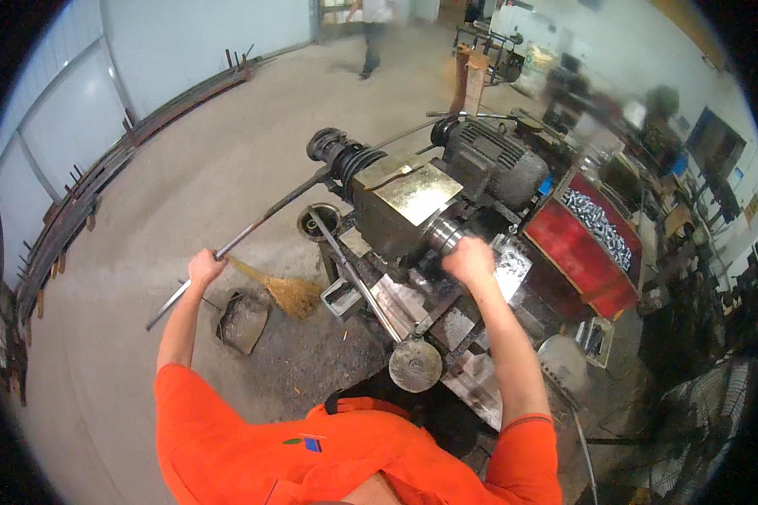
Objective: The person operates a metal turning machine, repeatedly inserting small metal pieces into the chuck and using a long metal rod to engage the machine. The person removes processed pieces and places them into a perforated metal tray. The cycle continues throughout the clip.
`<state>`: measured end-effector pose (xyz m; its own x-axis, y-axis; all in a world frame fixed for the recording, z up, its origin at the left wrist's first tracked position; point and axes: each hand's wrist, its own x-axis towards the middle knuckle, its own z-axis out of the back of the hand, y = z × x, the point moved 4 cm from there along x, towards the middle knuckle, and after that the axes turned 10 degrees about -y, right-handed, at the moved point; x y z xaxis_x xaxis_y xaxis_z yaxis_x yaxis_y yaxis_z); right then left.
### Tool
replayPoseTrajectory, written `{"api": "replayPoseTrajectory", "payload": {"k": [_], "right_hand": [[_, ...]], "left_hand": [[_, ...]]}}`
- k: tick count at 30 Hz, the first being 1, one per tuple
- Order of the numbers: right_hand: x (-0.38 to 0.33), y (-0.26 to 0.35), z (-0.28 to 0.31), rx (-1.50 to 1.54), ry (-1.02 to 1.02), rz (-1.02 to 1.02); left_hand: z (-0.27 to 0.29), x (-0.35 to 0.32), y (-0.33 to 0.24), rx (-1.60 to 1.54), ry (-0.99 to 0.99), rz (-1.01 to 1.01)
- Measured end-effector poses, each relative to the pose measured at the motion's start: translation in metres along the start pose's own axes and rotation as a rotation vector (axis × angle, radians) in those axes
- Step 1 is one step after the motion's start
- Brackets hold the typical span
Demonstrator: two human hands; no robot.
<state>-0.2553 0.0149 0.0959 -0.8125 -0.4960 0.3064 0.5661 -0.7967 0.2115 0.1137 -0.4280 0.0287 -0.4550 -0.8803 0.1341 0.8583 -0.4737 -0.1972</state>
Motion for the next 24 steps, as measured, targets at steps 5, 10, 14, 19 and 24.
{"api": "replayPoseTrajectory", "payload": {"k": [5, 10, 14, 19, 24], "right_hand": [[-0.007, 0.005, 0.006, 0.009, 0.016, 0.019], [-0.005, 0.004, 0.005, 0.038, 0.016, 0.016], [-0.006, 0.001, 0.003, -0.008, 0.005, 0.014], [-0.004, -0.001, -0.002, 0.017, 0.010, 0.026], [-0.002, 0.001, 0.001, 0.006, 0.054, 0.018]], "left_hand": [[0.010, -0.066, -0.023, -0.093, 0.021, 0.077], [0.009, -0.062, -0.024, -0.083, -0.014, 0.085], [-0.005, -0.033, -0.007, -0.016, -0.009, 0.056], [-0.004, 0.015, 0.007, 0.059, -0.081, 0.067], [0.002, -0.011, -0.005, 0.018, -0.085, 0.103]]}}
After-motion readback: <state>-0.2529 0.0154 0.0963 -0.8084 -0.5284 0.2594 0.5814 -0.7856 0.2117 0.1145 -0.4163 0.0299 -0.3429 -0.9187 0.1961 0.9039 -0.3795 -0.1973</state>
